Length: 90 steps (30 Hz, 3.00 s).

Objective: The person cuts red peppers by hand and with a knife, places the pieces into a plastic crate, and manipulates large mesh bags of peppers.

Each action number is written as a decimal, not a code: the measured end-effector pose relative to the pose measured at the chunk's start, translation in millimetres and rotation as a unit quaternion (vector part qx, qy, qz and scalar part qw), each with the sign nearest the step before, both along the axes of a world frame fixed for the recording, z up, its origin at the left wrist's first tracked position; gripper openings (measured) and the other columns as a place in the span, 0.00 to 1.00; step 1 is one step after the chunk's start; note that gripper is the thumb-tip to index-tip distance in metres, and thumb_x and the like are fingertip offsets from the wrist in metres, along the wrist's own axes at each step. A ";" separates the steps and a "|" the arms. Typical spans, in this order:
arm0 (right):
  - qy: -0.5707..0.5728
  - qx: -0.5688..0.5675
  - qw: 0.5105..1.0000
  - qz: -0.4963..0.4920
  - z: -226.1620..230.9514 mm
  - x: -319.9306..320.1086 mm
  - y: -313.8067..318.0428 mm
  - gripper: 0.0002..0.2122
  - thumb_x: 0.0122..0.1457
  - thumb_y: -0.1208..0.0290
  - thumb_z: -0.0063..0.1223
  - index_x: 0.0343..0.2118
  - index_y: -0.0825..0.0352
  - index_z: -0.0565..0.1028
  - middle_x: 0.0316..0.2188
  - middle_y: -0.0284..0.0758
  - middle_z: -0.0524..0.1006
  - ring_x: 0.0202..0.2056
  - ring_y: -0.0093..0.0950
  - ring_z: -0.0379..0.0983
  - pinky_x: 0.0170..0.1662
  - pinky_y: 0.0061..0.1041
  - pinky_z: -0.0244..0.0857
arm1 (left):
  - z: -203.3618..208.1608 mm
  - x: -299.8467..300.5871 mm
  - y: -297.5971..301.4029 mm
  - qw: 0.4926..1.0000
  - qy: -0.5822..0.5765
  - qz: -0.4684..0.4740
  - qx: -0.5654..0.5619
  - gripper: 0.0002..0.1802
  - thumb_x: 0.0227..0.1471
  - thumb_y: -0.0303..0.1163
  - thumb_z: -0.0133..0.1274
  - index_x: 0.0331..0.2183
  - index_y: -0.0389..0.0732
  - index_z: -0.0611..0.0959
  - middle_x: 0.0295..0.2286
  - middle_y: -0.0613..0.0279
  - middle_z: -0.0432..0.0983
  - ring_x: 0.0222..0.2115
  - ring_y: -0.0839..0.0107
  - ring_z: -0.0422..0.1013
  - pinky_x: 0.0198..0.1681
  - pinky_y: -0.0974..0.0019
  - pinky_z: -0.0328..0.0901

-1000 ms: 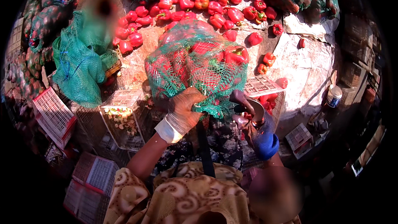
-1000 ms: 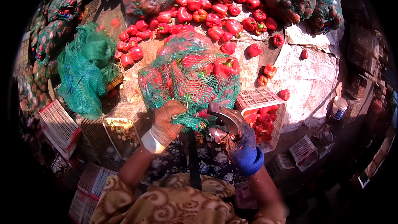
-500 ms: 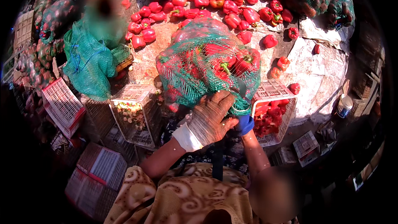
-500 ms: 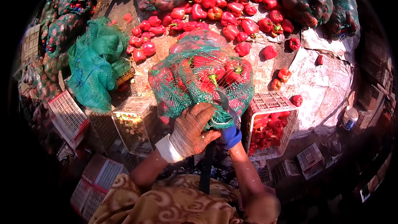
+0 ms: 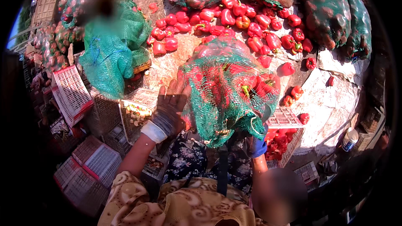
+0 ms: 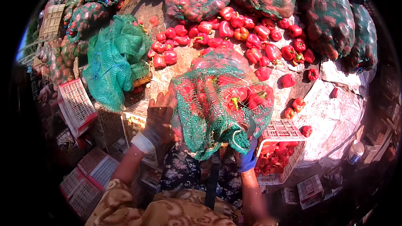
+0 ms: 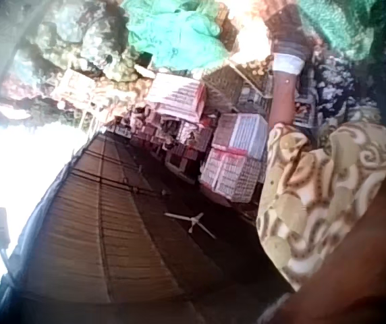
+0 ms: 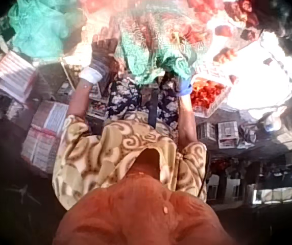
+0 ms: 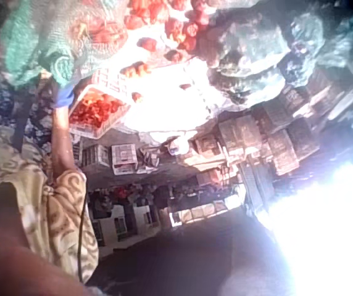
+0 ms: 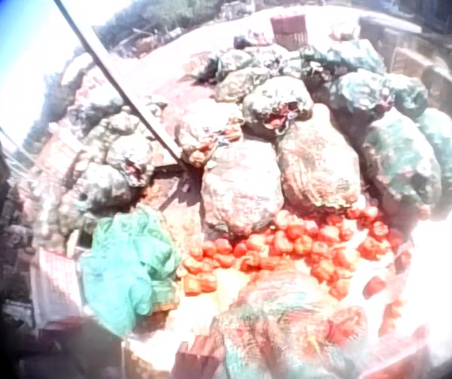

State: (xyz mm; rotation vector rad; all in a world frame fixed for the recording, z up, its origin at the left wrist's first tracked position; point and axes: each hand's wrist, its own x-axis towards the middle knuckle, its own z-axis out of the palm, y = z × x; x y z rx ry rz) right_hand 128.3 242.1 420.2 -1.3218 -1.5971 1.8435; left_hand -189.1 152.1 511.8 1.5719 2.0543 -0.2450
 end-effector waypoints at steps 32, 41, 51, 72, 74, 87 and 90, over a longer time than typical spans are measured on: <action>0.144 -0.471 0.834 -0.248 84.2 12.2 -38.3 0.21 0.61 0.61 0.37 0.52 0.70 0.66 0.46 0.46 0.74 0.45 0.43 0.73 0.50 0.43 0.67 | -102.3 188.6 -127.3 0.148 -0.743 0.640 0.127 0.20 0.59 0.31 0.46 0.53 0.43 0.70 0.47 0.61 0.72 0.48 0.65 0.68 0.55 0.60 0.61; 0.115 -0.549 0.762 -0.325 170.8 51.8 -63.6 0.26 0.56 0.58 0.45 0.55 0.68 0.63 0.50 0.45 0.71 0.49 0.43 0.70 0.51 0.47 0.68 | 34.2 165.3 -115.1 0.734 -0.492 0.450 0.130 0.16 0.59 0.32 0.46 0.48 0.39 0.75 0.43 0.58 0.75 0.44 0.65 0.71 0.48 0.61 0.65; -0.060 -0.117 0.989 0.075 292.1 10.6 -22.2 0.16 0.50 0.60 0.60 0.39 0.62 0.75 0.36 0.37 0.76 0.41 0.38 0.71 0.45 0.42 0.63 | 182.3 70.5 -83.6 0.576 -0.635 0.495 0.143 0.17 0.57 0.35 0.49 0.48 0.40 0.74 0.44 0.58 0.73 0.44 0.64 0.70 0.49 0.58 0.65; -0.148 0.191 0.949 0.202 152.9 -55.3 28.7 0.26 0.37 0.88 0.47 0.45 0.66 0.75 0.41 0.40 0.75 0.46 0.40 0.69 0.53 0.41 0.60 | -30.0 125.2 4.0 0.851 -0.518 0.067 -0.047 0.20 0.57 0.38 0.44 0.50 0.43 0.72 0.49 0.56 0.70 0.50 0.61 0.66 0.55 0.60 0.61; -0.118 0.166 0.956 0.213 152.4 -54.5 38.2 0.27 0.34 0.87 0.45 0.44 0.65 0.75 0.42 0.40 0.74 0.46 0.45 0.69 0.55 0.45 0.58 | -42.9 135.6 2.9 0.802 -0.584 0.115 -0.042 0.20 0.58 0.37 0.44 0.51 0.42 0.71 0.49 0.56 0.70 0.49 0.61 0.67 0.54 0.61 0.62; 0.091 -0.267 0.902 -0.325 105.1 25.0 36.1 0.19 0.61 0.68 0.50 0.53 0.68 0.67 0.47 0.39 0.73 0.47 0.32 0.71 0.45 0.32 0.69 | -103.4 161.9 13.2 0.442 -0.661 0.589 0.141 0.22 0.62 0.42 0.39 0.54 0.45 0.67 0.54 0.61 0.64 0.53 0.62 0.62 0.54 0.57 0.59; 0.239 -0.312 0.767 -0.508 37.0 44.6 17.0 0.15 0.62 0.67 0.49 0.50 0.64 0.71 0.44 0.33 0.75 0.40 0.25 0.73 0.38 0.21 0.71 | -77.1 105.6 -49.9 0.631 -0.591 0.497 0.072 0.27 0.60 0.41 0.41 0.58 0.44 0.63 0.58 0.58 0.59 0.58 0.59 0.56 0.60 0.50 0.52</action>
